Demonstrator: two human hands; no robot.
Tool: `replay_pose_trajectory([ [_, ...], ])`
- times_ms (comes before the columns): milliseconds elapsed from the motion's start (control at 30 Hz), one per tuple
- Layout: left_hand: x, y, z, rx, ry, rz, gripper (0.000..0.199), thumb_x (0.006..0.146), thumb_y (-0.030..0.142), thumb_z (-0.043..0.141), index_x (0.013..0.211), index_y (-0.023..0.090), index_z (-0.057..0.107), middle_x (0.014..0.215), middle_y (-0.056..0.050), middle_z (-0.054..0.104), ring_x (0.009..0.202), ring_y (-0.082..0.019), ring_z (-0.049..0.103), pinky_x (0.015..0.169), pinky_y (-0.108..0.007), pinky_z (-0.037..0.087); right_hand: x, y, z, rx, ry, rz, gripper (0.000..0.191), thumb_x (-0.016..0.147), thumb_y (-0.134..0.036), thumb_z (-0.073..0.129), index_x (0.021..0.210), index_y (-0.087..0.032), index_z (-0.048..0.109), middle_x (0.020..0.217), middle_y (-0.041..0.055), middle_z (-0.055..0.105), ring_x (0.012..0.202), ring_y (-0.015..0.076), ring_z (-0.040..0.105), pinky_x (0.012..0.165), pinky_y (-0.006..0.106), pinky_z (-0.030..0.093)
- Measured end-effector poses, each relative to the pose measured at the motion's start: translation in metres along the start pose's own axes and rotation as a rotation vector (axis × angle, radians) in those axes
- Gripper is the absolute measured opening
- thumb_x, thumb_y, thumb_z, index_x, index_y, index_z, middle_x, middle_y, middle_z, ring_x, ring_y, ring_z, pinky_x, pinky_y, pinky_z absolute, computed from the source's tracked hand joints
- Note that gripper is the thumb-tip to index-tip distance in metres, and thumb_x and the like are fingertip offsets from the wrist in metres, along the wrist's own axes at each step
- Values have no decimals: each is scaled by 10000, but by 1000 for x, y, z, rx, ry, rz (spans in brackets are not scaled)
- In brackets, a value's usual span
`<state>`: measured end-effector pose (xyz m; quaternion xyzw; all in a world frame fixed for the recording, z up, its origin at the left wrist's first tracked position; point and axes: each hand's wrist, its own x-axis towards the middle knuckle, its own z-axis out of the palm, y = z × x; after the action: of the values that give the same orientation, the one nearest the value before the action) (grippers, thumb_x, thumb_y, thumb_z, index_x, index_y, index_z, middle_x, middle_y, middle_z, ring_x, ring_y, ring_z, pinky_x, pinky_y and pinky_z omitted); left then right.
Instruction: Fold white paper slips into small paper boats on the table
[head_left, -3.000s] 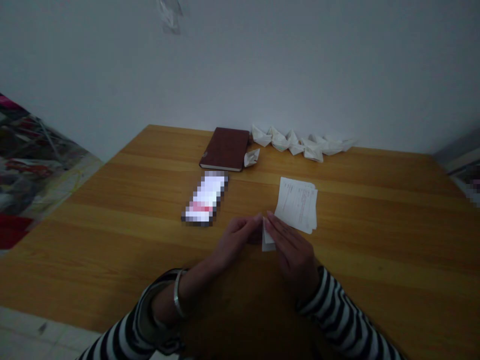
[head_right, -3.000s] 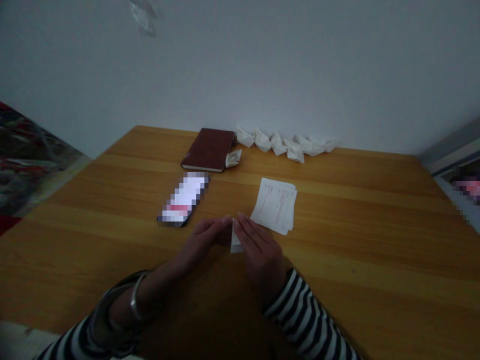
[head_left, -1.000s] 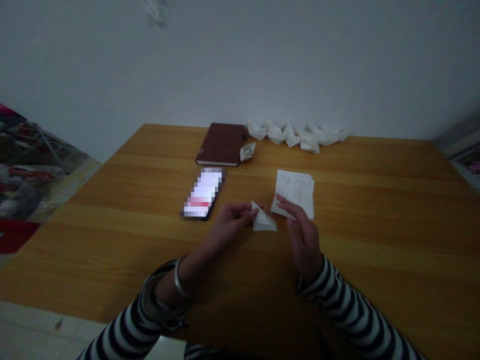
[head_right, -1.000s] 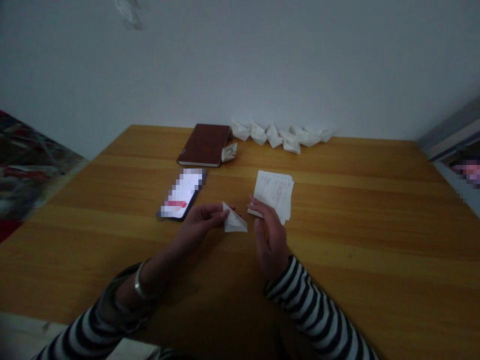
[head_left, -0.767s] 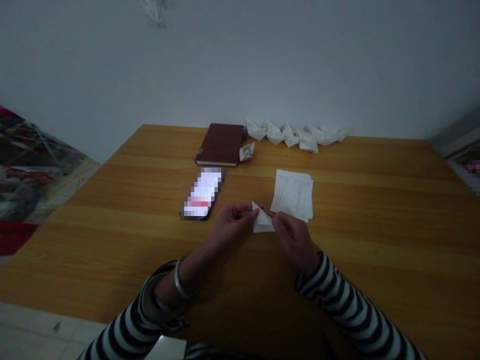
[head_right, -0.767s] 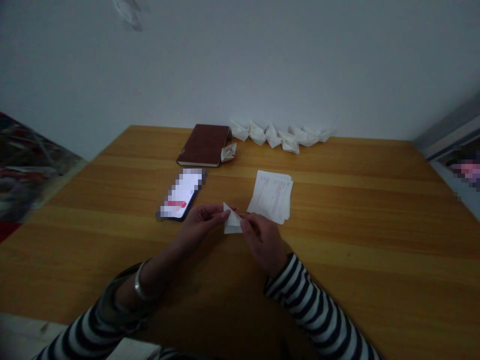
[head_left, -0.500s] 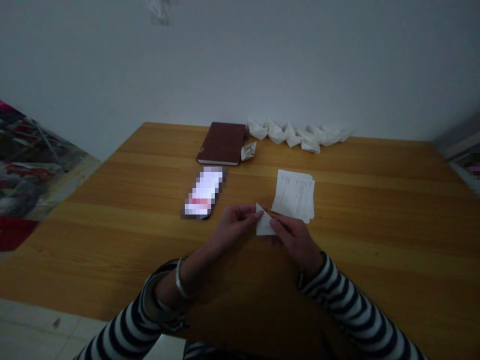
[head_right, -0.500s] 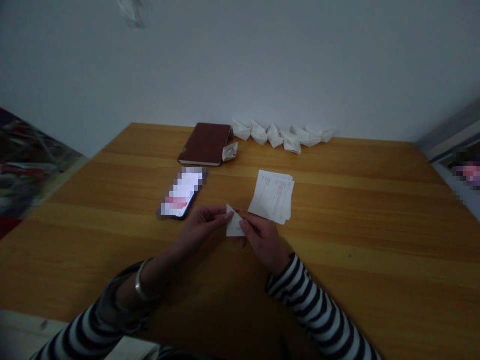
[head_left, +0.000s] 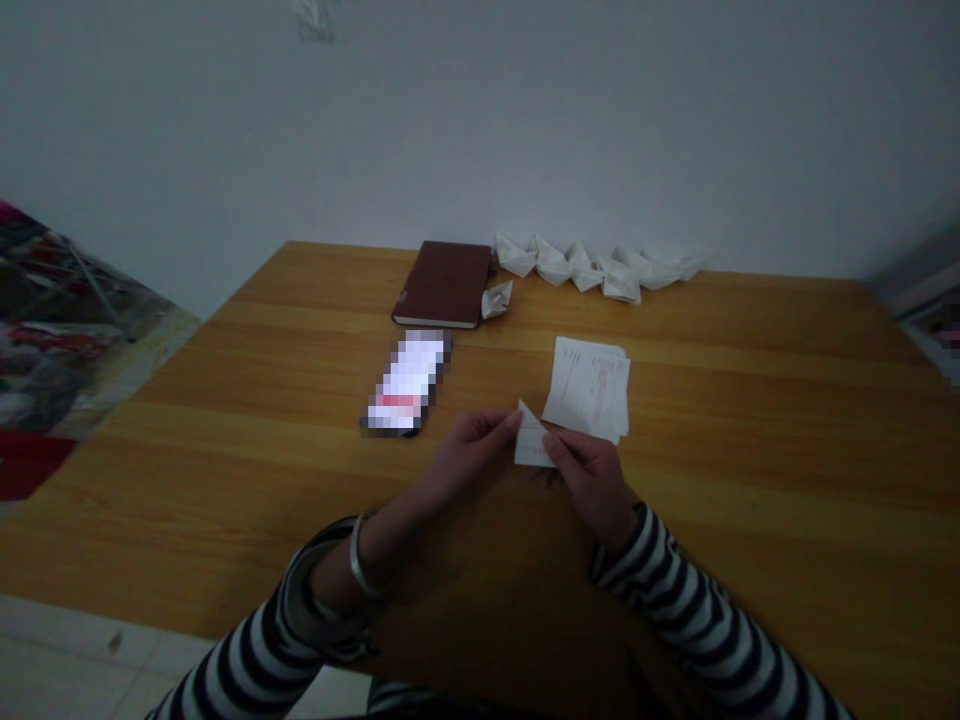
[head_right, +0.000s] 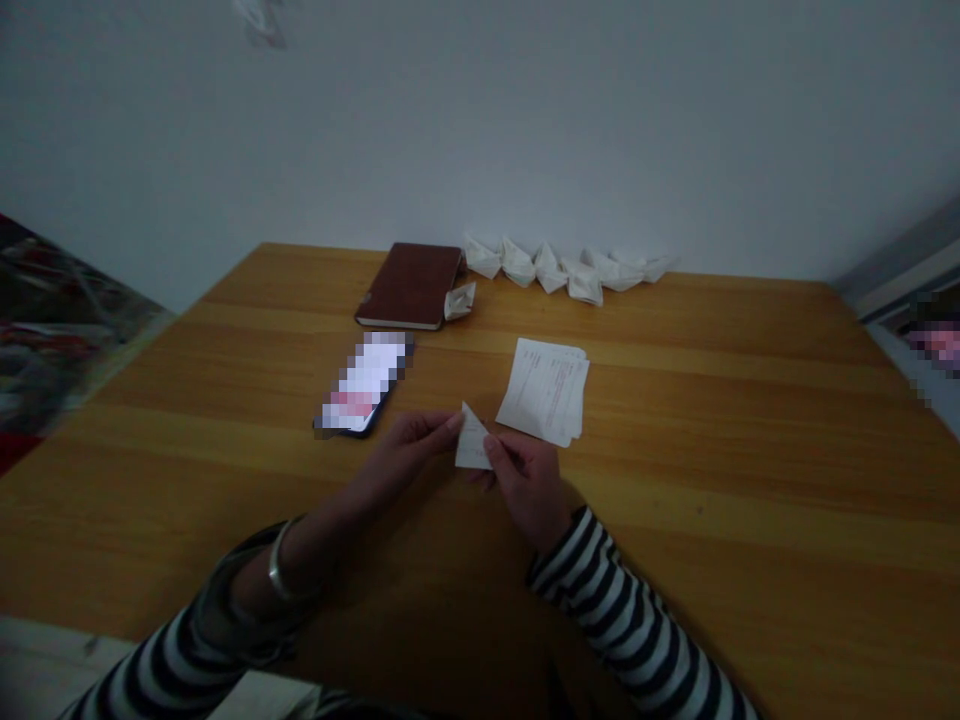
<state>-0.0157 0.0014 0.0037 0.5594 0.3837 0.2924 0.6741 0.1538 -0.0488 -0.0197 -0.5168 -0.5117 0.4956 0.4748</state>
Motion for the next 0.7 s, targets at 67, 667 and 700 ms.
replay_pose_trajectory([
  [67, -1, 0, 0, 149, 36, 18, 445, 974, 439, 441, 836, 103, 698, 779, -71, 695, 735, -168, 616, 715, -278, 469, 0, 0, 0, -37, 58, -24, 361, 933, -412, 534, 692, -181, 673, 578, 12, 662, 504, 131, 573, 508, 246, 465],
  [667, -5, 2, 3, 393, -4, 72, 402, 974, 420, 436, 763, 132, 621, 664, -12, 572, 634, -131, 517, 603, -243, 402, 1, -1, -4, 92, -69, 19, 328, 932, -417, 526, 717, -191, 627, 605, -3, 623, 569, 144, 588, 551, 255, 468],
  [700, -5, 2, 4, 354, -27, 72, 397, 978, 414, 429, 772, 131, 617, 678, -15, 578, 641, -131, 521, 616, -245, 410, 1, -1, -4, 113, -85, 24, 327, 930, -418, 526, 713, -192, 620, 605, -4, 620, 569, 145, 589, 552, 255, 470],
])
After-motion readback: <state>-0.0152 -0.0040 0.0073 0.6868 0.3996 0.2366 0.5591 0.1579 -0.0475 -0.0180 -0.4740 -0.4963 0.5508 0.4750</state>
